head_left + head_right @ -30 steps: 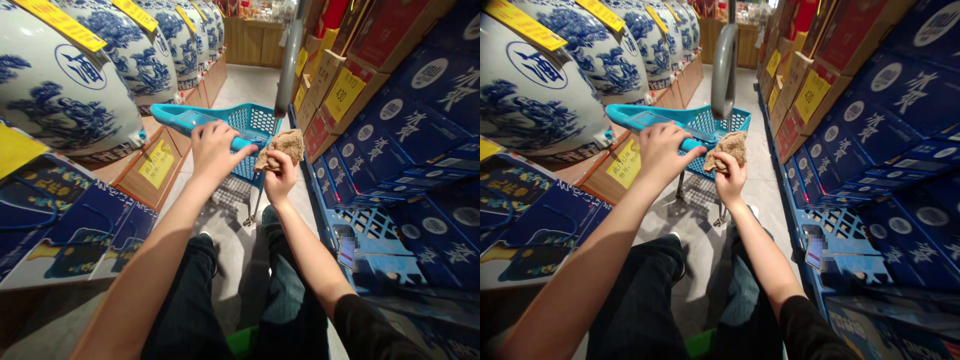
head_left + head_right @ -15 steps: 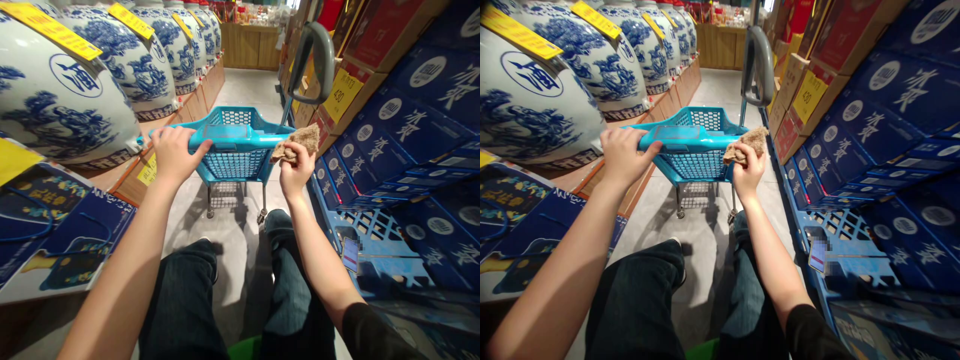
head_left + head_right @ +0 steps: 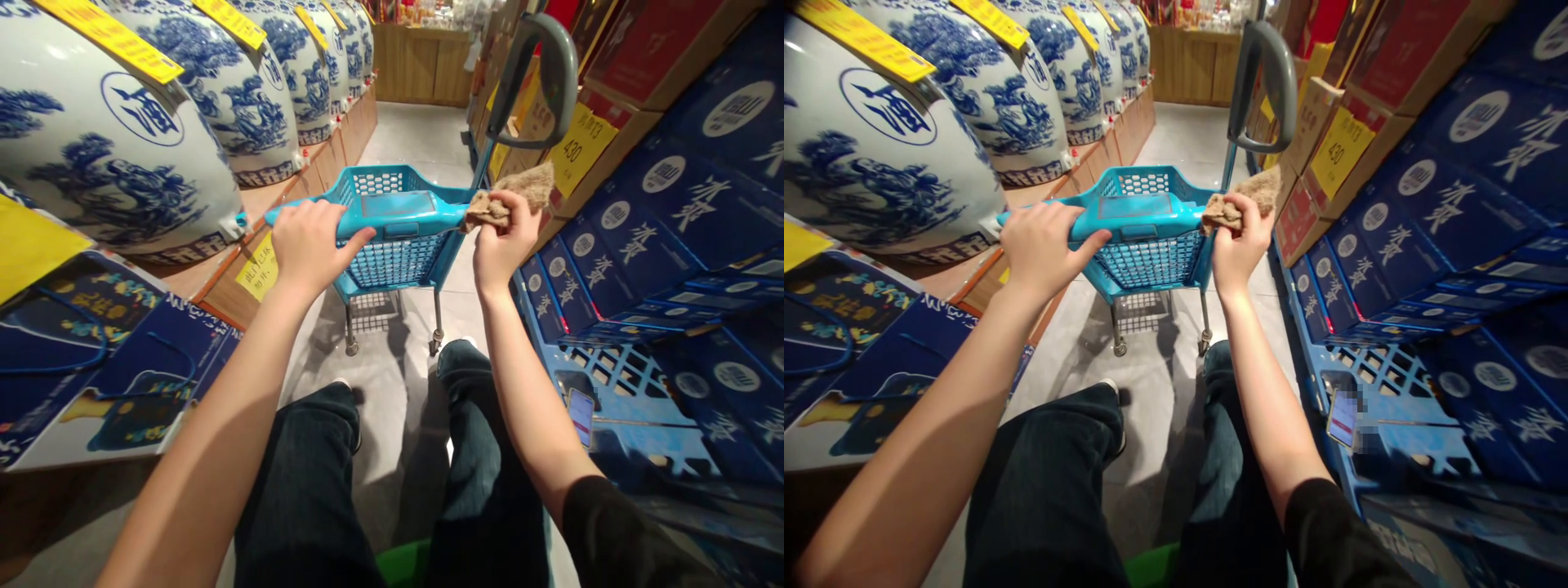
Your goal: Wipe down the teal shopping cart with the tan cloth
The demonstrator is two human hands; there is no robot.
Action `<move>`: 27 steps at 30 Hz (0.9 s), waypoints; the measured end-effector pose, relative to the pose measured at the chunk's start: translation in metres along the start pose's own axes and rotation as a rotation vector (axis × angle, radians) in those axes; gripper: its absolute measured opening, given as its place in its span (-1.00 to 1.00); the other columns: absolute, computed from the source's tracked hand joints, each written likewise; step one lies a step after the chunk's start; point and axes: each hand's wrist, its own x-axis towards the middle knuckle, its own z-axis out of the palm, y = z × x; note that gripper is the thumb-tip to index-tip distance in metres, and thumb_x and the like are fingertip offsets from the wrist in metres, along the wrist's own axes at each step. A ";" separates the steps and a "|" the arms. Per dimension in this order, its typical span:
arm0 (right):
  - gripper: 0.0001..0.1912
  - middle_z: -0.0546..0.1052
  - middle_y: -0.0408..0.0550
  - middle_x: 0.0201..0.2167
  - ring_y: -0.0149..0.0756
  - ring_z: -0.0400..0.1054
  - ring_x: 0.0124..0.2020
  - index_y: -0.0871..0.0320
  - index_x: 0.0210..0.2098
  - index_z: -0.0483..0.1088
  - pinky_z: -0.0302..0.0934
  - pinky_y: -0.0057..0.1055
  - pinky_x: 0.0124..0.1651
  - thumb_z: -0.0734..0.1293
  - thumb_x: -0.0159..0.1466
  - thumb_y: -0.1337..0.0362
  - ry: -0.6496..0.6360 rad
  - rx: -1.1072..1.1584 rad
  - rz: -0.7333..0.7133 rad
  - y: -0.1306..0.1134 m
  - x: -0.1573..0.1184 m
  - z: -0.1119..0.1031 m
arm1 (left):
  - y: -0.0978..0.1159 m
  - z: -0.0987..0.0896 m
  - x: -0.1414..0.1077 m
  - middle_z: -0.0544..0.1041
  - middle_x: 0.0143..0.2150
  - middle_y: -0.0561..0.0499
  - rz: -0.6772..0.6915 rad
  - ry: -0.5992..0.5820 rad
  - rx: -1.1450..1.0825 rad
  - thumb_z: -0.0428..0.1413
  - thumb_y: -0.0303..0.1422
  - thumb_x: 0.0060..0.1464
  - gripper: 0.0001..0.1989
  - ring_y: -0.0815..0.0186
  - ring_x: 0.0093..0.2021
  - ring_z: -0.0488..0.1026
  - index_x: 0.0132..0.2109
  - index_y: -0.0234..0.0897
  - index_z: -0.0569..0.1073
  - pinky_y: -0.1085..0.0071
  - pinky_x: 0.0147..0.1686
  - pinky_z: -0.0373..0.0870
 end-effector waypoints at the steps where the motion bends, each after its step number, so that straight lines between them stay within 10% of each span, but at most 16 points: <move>1: -0.41 0.52 0.05 0.13 -0.01 0.47 0.29 0.04 0.18 0.61 0.41 0.25 0.46 0.24 0.25 0.51 -0.037 -0.010 -0.032 -0.002 -0.001 0.004 | -0.001 0.001 0.000 0.72 0.11 -0.25 0.011 0.014 -0.003 -0.07 0.35 0.45 -0.31 -0.34 0.24 0.57 0.15 -0.07 0.63 -0.20 0.26 0.37; 17: -0.52 0.49 0.06 0.09 -0.02 0.49 0.24 0.03 0.16 0.54 0.52 0.27 0.38 0.23 0.37 0.51 -0.261 -0.034 -0.184 -0.034 0.006 0.004 | 0.010 -0.002 -0.001 0.68 0.22 -0.30 -0.046 -0.068 -0.021 0.00 0.27 0.50 -0.34 -0.38 0.34 0.52 0.27 -0.13 0.61 -0.21 0.32 0.36; 27: -0.48 0.50 0.06 0.12 -0.01 0.50 0.24 0.03 0.17 0.56 0.49 0.22 0.38 0.23 0.34 0.51 -0.132 -0.089 -0.081 -0.003 0.005 -0.006 | 0.012 0.006 -0.002 0.71 0.16 -0.26 -0.016 0.013 -0.040 0.02 0.27 0.49 -0.37 -0.35 0.28 0.55 0.21 -0.09 0.64 -0.21 0.28 0.39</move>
